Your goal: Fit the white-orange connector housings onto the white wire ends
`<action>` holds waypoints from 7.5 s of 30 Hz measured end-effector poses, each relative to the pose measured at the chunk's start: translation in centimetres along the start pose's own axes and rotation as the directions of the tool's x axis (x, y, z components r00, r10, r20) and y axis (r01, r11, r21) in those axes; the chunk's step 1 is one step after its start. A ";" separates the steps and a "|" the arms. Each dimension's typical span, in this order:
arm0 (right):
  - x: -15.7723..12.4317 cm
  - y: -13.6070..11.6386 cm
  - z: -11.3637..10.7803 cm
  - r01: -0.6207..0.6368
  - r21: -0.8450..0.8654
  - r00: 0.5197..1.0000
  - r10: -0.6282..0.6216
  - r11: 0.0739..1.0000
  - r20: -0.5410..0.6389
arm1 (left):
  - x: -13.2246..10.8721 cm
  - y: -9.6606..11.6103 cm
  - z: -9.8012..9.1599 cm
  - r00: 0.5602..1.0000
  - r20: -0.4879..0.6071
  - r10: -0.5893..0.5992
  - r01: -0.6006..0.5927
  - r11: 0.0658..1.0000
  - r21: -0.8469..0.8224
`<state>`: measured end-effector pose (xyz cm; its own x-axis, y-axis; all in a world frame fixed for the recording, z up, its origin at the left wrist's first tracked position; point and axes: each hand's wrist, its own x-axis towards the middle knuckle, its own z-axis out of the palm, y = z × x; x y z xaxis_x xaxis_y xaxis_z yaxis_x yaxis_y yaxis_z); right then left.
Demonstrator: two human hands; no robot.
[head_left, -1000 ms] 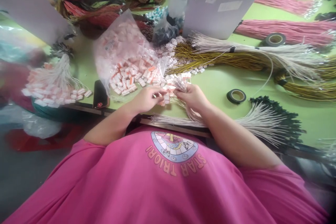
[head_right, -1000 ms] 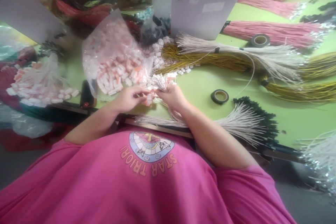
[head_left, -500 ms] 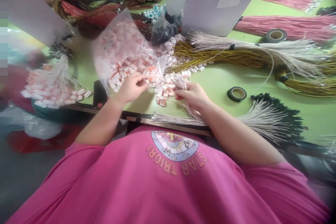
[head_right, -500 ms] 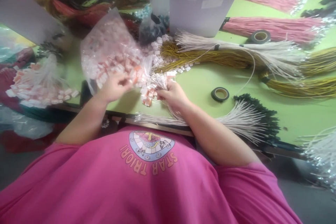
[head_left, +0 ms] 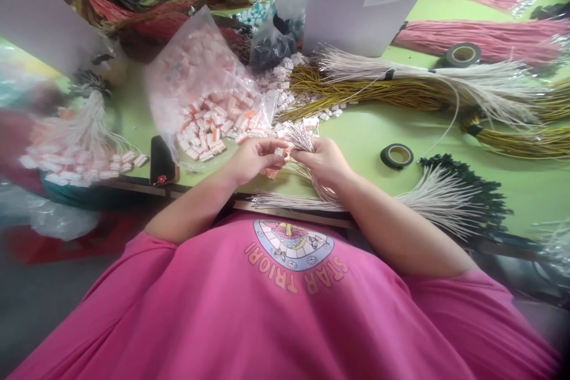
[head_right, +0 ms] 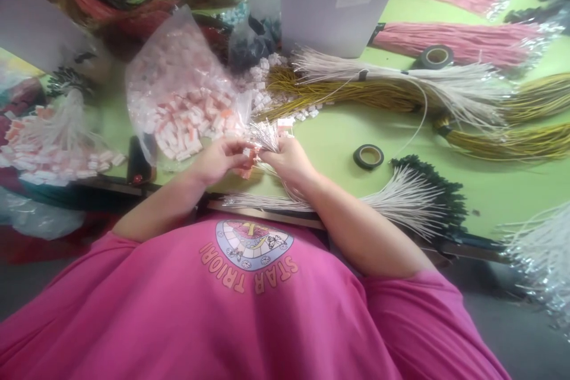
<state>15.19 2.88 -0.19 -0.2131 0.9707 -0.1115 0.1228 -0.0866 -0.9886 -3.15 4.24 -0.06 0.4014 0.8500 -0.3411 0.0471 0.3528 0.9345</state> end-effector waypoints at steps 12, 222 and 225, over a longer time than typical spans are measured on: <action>0.3 0.5 -0.1 0.023 -0.063 1.000 -0.023 0.998 0.000 | 0.0 -0.5 -0.1 0.996 -0.010 0.087 -0.086 0.992 0.095; -0.5 0.0 -0.1 0.010 0.026 1.000 -0.009 1.000 -0.030 | -1.5 -0.4 0.3 1.000 0.006 -0.010 0.011 0.999 -0.044; -0.5 0.2 0.0 0.008 -0.035 0.999 -0.010 0.999 -0.040 | -1.2 -0.6 0.5 1.000 0.020 -0.003 0.004 0.999 -0.053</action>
<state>15.34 2.37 -0.30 -0.1754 0.9796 -0.0976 0.1549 -0.0705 -0.9854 -3.22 2.78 -0.15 0.4190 0.8410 -0.3423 0.0001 0.3769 0.9263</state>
